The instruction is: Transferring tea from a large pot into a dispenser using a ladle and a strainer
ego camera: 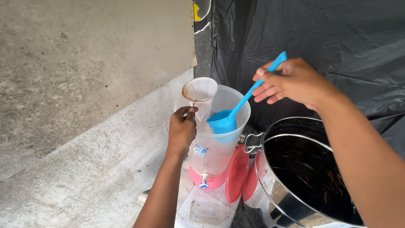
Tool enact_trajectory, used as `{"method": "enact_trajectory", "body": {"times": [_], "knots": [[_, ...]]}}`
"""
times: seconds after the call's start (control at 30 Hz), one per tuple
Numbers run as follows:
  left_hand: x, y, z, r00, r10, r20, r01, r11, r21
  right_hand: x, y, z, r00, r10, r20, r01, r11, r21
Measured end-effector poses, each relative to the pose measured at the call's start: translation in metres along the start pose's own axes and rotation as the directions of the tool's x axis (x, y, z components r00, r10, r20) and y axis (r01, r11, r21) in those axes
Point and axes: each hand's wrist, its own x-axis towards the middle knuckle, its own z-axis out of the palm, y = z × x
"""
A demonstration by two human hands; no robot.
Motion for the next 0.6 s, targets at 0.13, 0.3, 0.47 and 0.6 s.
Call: {"method": "enact_trajectory", "body": {"times": [0.13,0.3,0.47,0.6], "knots": [[-0.002,0.006,0.005,0.997,-0.076,-0.001,0.076,0.993,0.092,-0.031,-0.007,-0.032,0.99,0.104,0.095,-0.101,0.994,-0.034],[0.004,0.001,0.014,0.999,-0.021,-0.043,0.032,0.968,0.25,-0.041,0.034,-0.077,0.949,-0.146,0.278,0.045,0.94,0.339],[0.023,-0.016,0.014,0.988,0.128,-0.083,-0.094,0.937,0.336,-0.059,0.061,-0.094,0.983,-0.122,0.135,0.053,0.903,0.426],[0.012,-0.001,0.016,0.979,0.161,-0.124,-0.085,0.879,0.469,-0.08,0.089,-0.125,0.967,-0.19,0.168,0.1,0.896,0.432]]}}
